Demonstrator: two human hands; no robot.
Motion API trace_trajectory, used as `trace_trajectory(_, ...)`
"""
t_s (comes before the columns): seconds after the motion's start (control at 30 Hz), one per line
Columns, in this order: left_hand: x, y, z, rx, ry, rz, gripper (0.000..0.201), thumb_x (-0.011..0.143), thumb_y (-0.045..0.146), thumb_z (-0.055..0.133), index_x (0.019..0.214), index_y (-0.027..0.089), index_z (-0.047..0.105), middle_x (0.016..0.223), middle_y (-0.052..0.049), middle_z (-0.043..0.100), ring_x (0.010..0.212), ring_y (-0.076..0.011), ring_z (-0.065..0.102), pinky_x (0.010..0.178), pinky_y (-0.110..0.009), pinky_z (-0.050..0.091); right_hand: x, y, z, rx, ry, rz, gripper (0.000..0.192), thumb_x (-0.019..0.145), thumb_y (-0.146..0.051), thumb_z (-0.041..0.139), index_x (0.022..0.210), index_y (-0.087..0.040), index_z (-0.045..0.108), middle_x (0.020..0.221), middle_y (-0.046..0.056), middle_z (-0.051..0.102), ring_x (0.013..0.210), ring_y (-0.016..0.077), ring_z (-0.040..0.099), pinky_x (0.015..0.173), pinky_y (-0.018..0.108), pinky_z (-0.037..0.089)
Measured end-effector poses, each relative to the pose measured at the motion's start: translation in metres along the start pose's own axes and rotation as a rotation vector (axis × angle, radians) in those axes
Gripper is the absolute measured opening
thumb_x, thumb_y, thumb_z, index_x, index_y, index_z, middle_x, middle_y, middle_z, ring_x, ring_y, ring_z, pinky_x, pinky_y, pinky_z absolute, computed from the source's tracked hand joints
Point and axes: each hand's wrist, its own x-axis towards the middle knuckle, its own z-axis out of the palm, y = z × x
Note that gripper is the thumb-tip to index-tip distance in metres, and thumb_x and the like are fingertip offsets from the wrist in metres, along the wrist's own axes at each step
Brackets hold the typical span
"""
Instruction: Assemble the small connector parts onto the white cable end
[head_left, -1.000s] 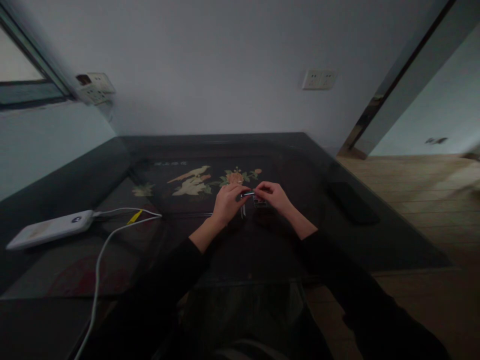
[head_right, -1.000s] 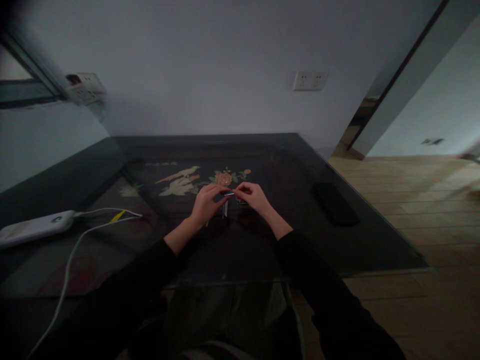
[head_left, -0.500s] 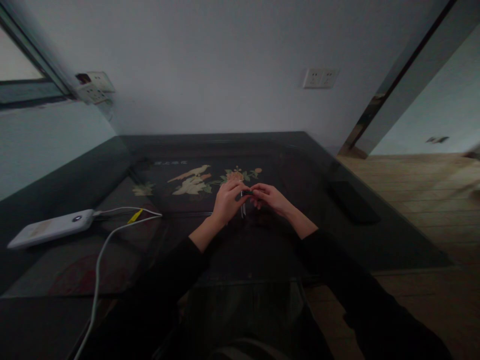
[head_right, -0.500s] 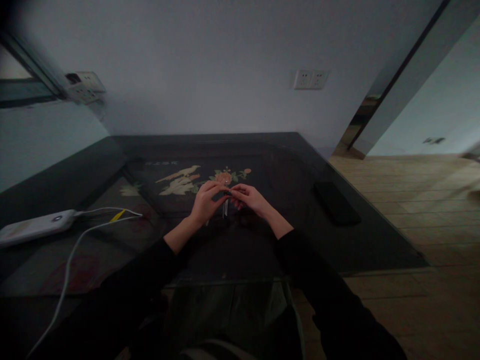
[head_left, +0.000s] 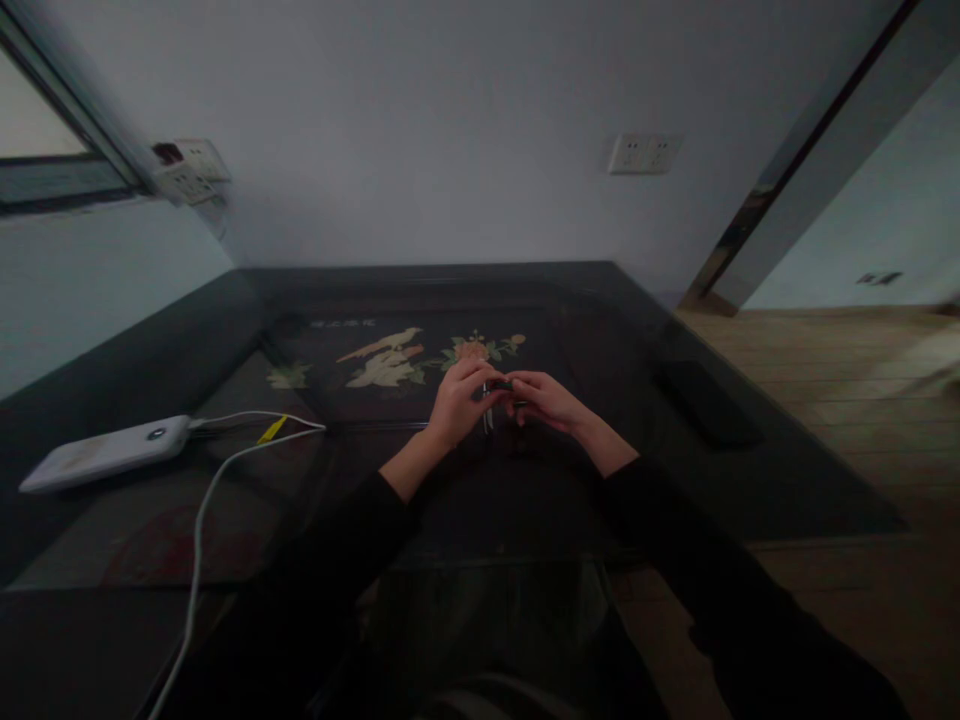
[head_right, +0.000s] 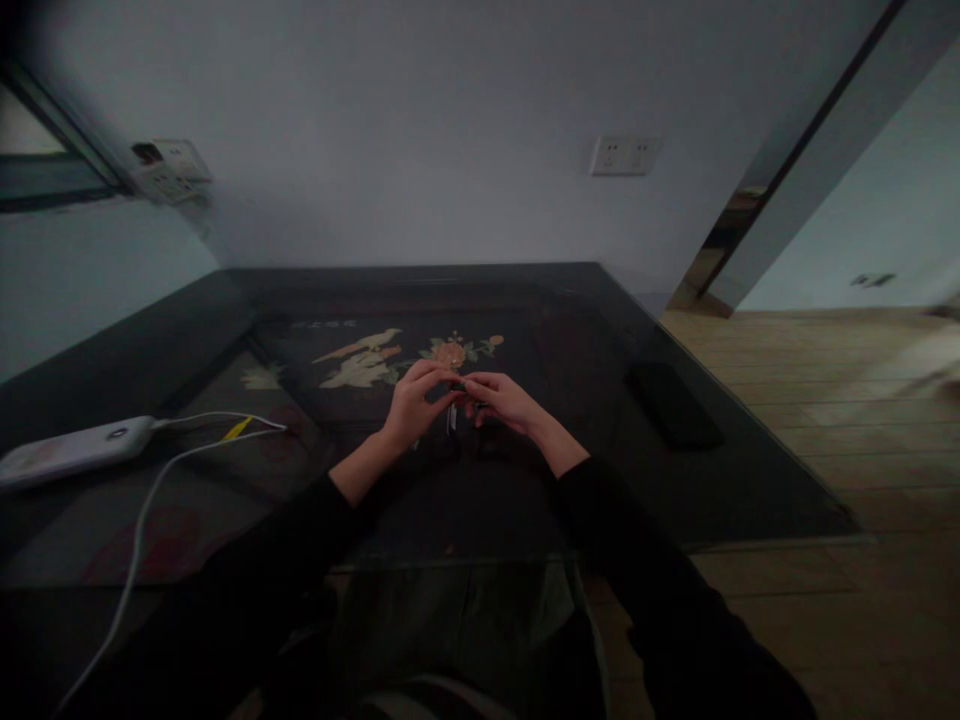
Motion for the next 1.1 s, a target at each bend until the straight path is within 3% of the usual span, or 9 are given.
trace_trajectory(0.3, 0.000, 0.003, -0.001, -0.028, 0.008, -0.011, 0.012, 0.082, 0.019, 0.071, 0.094, 0.019, 0.068, 0.089, -0.003, 0.067, 0.090, -0.0176, 0.061, 0.082, -0.033, 0.049, -0.002, -0.005, 0.002, 0.028, -0.023, 0.016, 0.041, 0.073, -0.047, 0.077, 0.097, -0.016, 0.067, 0.079, 0.002, 0.066, 0.063, 0.0102, 0.060, 0.047, 0.019, 0.051)
trace_trajectory(0.5, 0.009, 0.010, -0.012, -0.021, -0.042, -0.043, 0.020, 0.084, 0.021, 0.068, 0.103, 0.018, 0.065, 0.101, -0.006, 0.067, 0.100, -0.0195, 0.059, 0.089, -0.034, 0.048, -0.002, -0.006, 0.003, 0.042, 0.039, -0.034, 0.039, 0.074, -0.046, 0.075, 0.098, -0.017, 0.066, 0.078, 0.002, 0.066, 0.063, 0.0105, 0.061, 0.049, 0.020, 0.050)
trace_trajectory(0.6, 0.012, 0.002, -0.025, 0.011, -0.006, -0.175, 0.013, 0.090, 0.020, 0.057, 0.100, 0.017, 0.065, 0.096, -0.006, 0.066, 0.087, -0.0161, 0.060, 0.081, -0.030, 0.049, -0.002, -0.007, 0.003, 0.029, 0.085, -0.047, 0.036, 0.078, -0.046, 0.071, 0.099, -0.017, 0.066, 0.078, 0.002, 0.067, 0.063, 0.0100, 0.061, 0.051, 0.020, 0.049)
trace_trajectory(0.7, 0.005, -0.012, -0.035, 0.132, -0.202, -0.381, 0.012, 0.090, 0.020, 0.054, 0.088, 0.016, 0.065, 0.083, -0.005, 0.066, 0.069, -0.0145, 0.058, 0.068, -0.027, 0.047, -0.001, -0.007, 0.002, 0.026, 0.148, -0.061, 0.036, 0.078, -0.047, 0.071, 0.098, -0.017, 0.067, 0.075, 0.002, 0.067, 0.060, 0.0097, 0.059, 0.050, 0.020, 0.047)
trace_trajectory(0.83, -0.009, -0.018, -0.039, 0.342, -0.473, -0.582, 0.015, 0.089, 0.027, 0.053, 0.090, 0.017, 0.064, 0.084, -0.008, 0.068, 0.074, -0.0205, 0.063, 0.067, -0.031, 0.046, 0.000, -0.004, 0.000, 0.034, 0.210, -0.090, 0.038, 0.076, -0.050, 0.071, 0.095, -0.017, 0.066, 0.071, 0.001, 0.065, 0.057, 0.0098, 0.058, 0.049, 0.021, 0.044)
trace_trajectory(1.0, -0.014, -0.006, -0.032, 0.454, -0.598, -0.744, 0.039, 0.085, 0.054, 0.055, 0.088, 0.016, 0.064, 0.083, -0.015, 0.068, 0.078, -0.0295, 0.066, 0.068, -0.037, 0.048, -0.002, -0.004, -0.001, 0.026, 0.268, -0.105, 0.041, 0.076, -0.052, 0.071, 0.096, -0.017, 0.066, 0.068, 0.000, 0.064, 0.056, 0.0095, 0.056, 0.050, 0.022, 0.042)
trace_trajectory(1.1, -0.014, 0.001, -0.026, 0.497, -0.646, -0.739, 0.037, 0.084, 0.051, 0.057, 0.088, 0.015, 0.064, 0.088, -0.017, 0.069, 0.083, -0.0309, 0.067, 0.072, -0.039, 0.050, -0.003, -0.006, 0.000, 0.019, 0.298, -0.104, 0.041, 0.076, -0.051, 0.071, 0.097, -0.016, 0.067, 0.069, 0.000, 0.063, 0.057, 0.0094, 0.056, 0.051, 0.022, 0.042)
